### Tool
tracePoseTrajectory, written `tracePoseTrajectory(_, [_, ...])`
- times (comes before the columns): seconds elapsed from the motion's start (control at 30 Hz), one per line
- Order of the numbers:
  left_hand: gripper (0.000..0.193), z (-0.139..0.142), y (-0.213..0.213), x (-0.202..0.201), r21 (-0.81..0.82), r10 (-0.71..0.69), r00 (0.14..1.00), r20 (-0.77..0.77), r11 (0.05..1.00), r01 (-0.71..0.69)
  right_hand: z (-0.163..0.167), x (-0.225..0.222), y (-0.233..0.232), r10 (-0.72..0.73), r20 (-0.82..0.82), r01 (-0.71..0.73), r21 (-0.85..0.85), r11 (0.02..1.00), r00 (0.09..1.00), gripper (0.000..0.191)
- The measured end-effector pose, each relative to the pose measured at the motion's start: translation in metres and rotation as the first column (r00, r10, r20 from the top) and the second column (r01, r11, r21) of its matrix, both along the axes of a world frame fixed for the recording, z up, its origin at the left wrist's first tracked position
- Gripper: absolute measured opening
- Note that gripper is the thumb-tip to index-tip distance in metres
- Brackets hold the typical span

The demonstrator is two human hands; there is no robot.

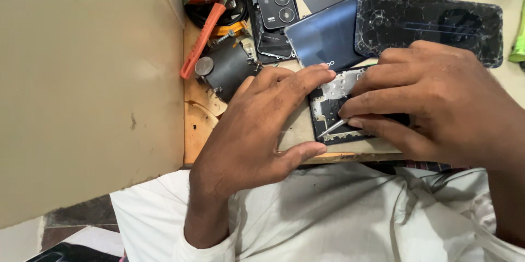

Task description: The person holds a disassembled smartphone frame on their lap and at a repair bench, using a small metal tool and tweezers to pry old adhesive and residue from the frame edges. They rotate the frame to work around its sides and press on the midplate while scraping.

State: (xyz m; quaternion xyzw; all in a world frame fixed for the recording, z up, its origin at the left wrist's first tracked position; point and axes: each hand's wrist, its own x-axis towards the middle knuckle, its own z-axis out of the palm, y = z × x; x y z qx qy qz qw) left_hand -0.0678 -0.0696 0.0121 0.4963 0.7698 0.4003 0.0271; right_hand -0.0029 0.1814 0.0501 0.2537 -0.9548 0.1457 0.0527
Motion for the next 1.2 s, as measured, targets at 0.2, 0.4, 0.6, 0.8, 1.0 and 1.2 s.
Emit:
tracePoseTrajectory(0.2, [0.085,0.000,0.001,-0.001,-0.003,-0.003,1.000,-0.004,1.000,0.003,-0.002,0.006,-0.002,-0.065,-0.068,0.067,0.017,0.998,0.996,0.017])
tracePoseTrajectory(0.4, [0.086,0.001,0.000,0.001,0.001,0.004,1.000,0.010,1.000,-0.004,0.000,0.013,-0.007,-0.133,-0.061,0.136,0.044,0.990,0.989,0.016])
tracePoseTrajectory(0.6, [0.086,0.002,-0.001,0.001,0.013,-0.001,1.000,0.001,1.000,0.001,0.002,0.015,-0.013,-0.143,-0.096,0.143,0.001,0.990,0.985,0.016])
tracePoseTrajectory(0.8, [0.086,0.001,-0.001,0.002,0.022,0.004,1.000,0.005,1.000,-0.004,0.003,0.017,-0.014,-0.159,-0.073,0.162,0.038,0.986,0.984,0.017])
tracePoseTrajectory(1.0, [0.087,0.001,-0.001,0.001,0.023,0.000,1.000,0.011,1.000,0.000,0.002,0.021,-0.015,-0.171,-0.085,0.175,0.042,0.984,0.982,0.016])
tracePoseTrajectory(1.2, [0.086,-0.001,0.000,0.001,0.026,0.001,1.000,0.016,1.000,-0.001,-0.001,0.035,-0.021,-0.186,-0.232,0.206,0.067,0.976,0.955,0.025])
